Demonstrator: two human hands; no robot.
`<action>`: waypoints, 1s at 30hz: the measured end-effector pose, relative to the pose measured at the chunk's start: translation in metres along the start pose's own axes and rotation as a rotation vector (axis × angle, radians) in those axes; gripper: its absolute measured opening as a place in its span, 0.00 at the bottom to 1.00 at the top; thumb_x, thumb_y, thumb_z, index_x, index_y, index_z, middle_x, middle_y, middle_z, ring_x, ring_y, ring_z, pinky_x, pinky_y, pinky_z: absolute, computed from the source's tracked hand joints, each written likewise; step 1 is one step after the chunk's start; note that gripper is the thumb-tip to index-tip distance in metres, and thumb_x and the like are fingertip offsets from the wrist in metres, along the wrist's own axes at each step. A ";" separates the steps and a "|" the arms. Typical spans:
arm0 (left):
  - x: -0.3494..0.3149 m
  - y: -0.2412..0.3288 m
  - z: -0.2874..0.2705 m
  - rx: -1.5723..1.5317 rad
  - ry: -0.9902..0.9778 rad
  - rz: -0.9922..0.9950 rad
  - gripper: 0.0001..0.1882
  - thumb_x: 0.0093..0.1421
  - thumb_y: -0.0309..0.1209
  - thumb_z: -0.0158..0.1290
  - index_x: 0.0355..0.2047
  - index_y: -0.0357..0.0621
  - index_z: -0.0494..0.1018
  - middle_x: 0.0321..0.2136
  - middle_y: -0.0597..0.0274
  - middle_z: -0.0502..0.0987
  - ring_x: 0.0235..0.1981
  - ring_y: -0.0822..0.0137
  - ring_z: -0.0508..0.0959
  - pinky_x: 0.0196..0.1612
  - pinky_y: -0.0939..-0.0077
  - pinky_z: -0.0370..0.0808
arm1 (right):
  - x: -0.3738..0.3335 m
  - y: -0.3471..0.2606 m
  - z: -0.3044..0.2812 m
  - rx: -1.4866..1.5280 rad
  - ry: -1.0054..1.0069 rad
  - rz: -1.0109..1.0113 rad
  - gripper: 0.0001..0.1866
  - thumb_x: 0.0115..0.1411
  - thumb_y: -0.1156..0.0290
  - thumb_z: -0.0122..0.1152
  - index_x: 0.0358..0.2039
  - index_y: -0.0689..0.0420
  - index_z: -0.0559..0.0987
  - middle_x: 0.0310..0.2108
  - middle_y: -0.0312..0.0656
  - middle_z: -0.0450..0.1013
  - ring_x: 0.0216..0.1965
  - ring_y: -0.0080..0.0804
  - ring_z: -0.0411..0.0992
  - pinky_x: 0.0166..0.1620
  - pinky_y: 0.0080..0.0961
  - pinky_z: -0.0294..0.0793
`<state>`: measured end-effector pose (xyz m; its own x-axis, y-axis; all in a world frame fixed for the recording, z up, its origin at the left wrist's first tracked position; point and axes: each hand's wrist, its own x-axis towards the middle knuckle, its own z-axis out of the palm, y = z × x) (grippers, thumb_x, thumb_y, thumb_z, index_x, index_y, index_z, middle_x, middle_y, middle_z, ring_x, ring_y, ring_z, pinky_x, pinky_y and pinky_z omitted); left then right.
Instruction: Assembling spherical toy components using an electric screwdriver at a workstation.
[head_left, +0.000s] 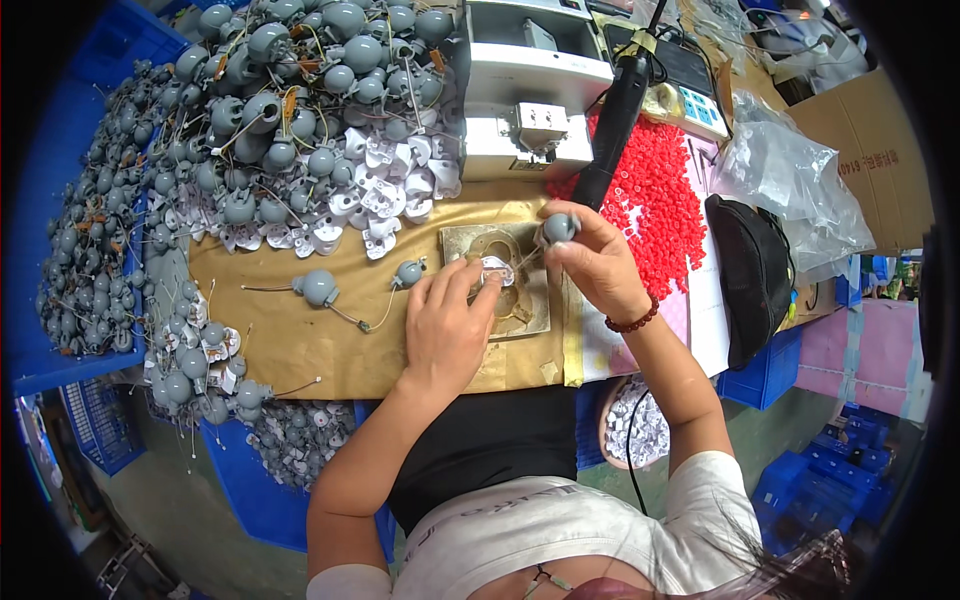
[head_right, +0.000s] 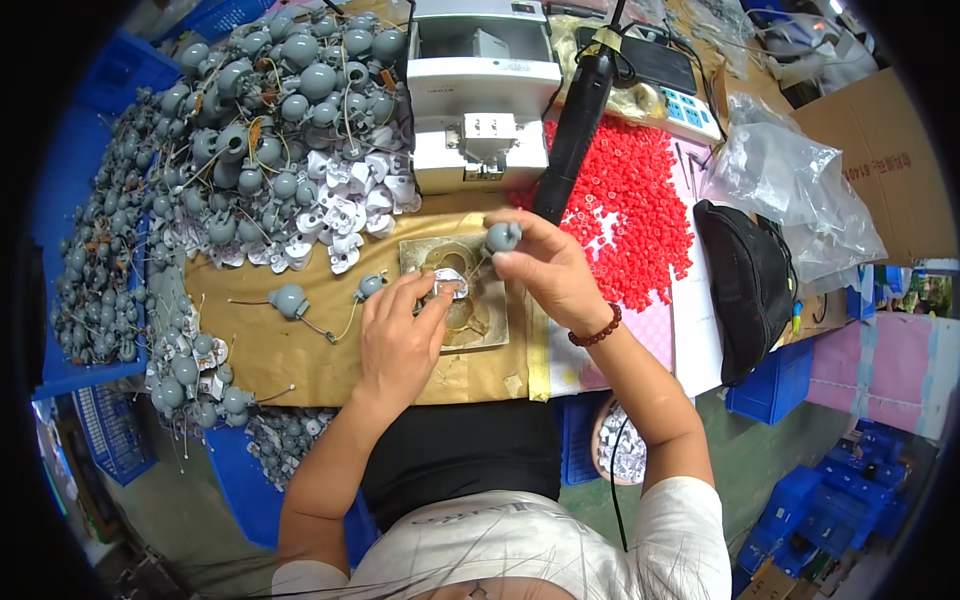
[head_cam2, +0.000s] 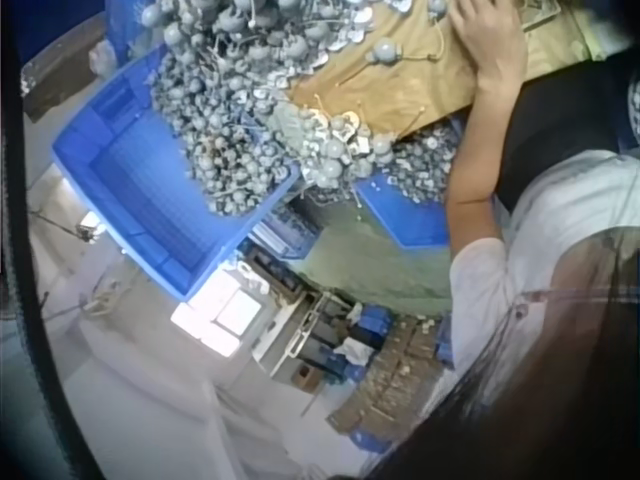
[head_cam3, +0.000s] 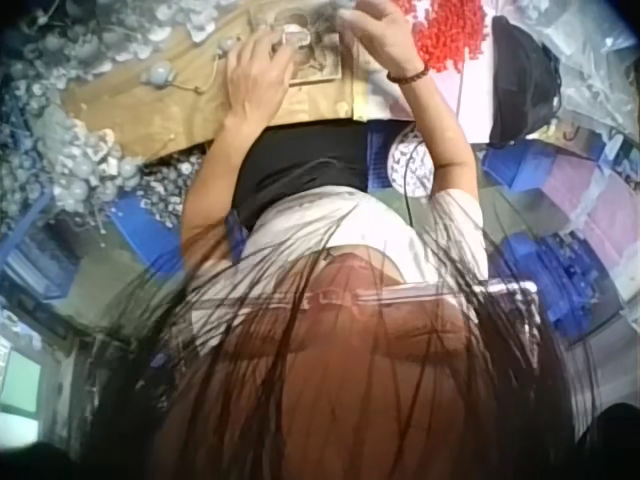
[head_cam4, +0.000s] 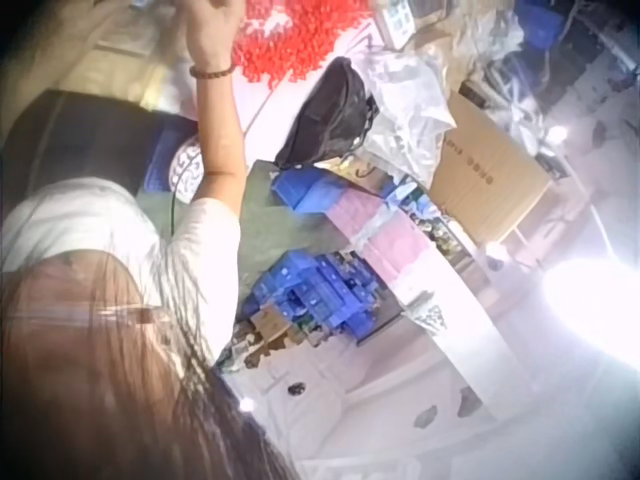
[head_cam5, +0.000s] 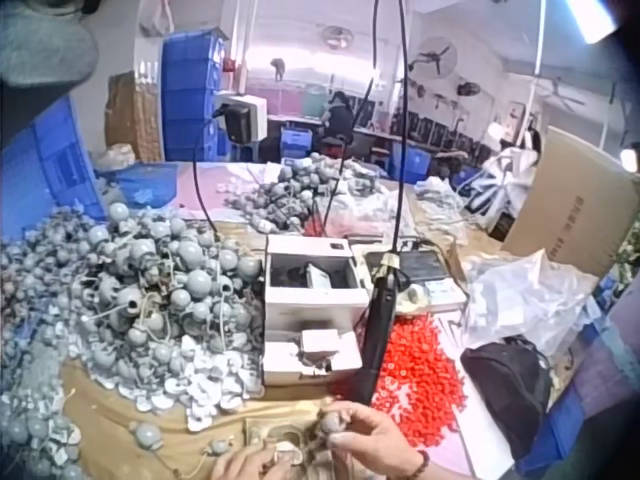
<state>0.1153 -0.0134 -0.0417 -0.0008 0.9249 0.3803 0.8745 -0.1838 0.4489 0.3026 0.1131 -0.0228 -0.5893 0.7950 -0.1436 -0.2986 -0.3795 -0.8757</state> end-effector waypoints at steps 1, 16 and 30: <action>-0.001 0.000 0.000 0.004 0.002 0.003 0.16 0.56 0.24 0.60 0.46 0.48 0.81 0.46 0.59 0.77 0.53 0.57 0.76 0.55 0.60 0.69 | 0.002 0.002 -0.001 0.083 0.003 0.026 0.18 0.62 0.78 0.66 0.53 0.61 0.76 0.44 0.40 0.77 0.37 0.20 0.75 0.36 0.17 0.74; 0.001 -0.012 0.001 -0.066 0.021 0.042 0.12 0.53 0.27 0.62 0.39 0.44 0.78 0.45 0.58 0.78 0.51 0.58 0.76 0.53 0.60 0.72 | 0.013 0.021 0.019 -1.263 -0.004 -0.281 0.20 0.53 0.61 0.76 0.40 0.60 0.79 0.25 0.42 0.77 0.25 0.40 0.77 0.29 0.32 0.75; 0.033 -0.001 -0.002 -0.009 -0.041 -0.046 0.21 0.51 0.27 0.63 0.47 0.46 0.76 0.38 0.64 0.76 0.43 0.59 0.74 0.45 0.60 0.71 | 0.059 -0.010 -0.047 -1.410 0.695 -0.793 0.31 0.62 0.70 0.65 0.61 0.68 0.64 0.51 0.55 0.71 0.52 0.46 0.69 0.56 0.39 0.67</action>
<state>0.1137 0.0164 -0.0280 -0.0210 0.9452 0.3259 0.8695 -0.1436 0.4726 0.3056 0.1863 -0.0438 -0.1243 0.7473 0.6527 0.7110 0.5259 -0.4668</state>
